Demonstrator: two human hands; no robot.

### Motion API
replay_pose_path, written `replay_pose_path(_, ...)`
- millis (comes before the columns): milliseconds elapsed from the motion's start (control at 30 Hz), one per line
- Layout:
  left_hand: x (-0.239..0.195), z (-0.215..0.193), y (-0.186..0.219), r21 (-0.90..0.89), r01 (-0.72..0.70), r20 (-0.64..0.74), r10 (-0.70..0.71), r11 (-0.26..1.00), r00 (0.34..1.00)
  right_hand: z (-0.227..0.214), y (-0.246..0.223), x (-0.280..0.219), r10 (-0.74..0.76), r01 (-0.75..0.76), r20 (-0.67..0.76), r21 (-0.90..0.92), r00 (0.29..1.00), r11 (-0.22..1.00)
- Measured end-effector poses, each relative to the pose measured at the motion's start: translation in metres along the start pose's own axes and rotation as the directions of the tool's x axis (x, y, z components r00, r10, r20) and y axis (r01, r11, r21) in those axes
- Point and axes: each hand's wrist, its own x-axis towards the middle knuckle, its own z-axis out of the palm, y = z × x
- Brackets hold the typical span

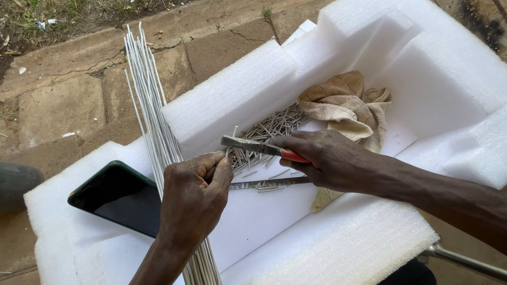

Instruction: Cutting thin metal rods into smaller segments using pliers over a styrofoam container.

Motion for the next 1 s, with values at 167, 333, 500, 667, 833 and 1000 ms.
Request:
replay_pose_path(167, 0.0, -0.002, 0.001, 0.021, -0.074, -0.03, 0.074, 0.997, 0.997, -0.002, -0.004, 0.0, 0.123, -0.124, 0.017, 0.16, 0.992, 0.979)
replay_pose_path(333, 0.002, -0.005, 0.002, 0.034, -0.112, -0.042, 0.113, 0.993, 0.993, -0.013, -0.019, 0.003, 0.237, -0.317, 0.27, 0.307, 0.933, 0.898)
replay_pose_path(500, 0.001, -0.007, 0.003, 0.004, -0.062, -0.037, 0.062, 0.998, 0.997, -0.026, -0.032, 0.005, 0.302, -0.512, 0.459, 0.449, 0.836, 0.732)
replay_pose_path(667, 0.001, -0.007, 0.005, -0.025, 0.091, -0.007, -0.091, 0.996, 0.996, -0.026, -0.032, 0.006, 0.213, -0.475, 0.472, 0.552, 0.856, 0.685)
replay_pose_path(833, 0.0, -0.009, 0.005, -0.015, 0.131, -0.058, -0.132, 0.991, 0.99, -0.022, -0.029, 0.005, 0.202, -0.42, 0.408, 0.562, 0.89, 0.713)
replay_pose_path(1000, -0.005, -0.019, 0.006, 0.08, -0.027, -0.071, 0.033, 0.996, 0.997, -0.027, -0.039, 0.006, 0.426, -0.564, 0.395, 0.362, 0.814, 0.742)
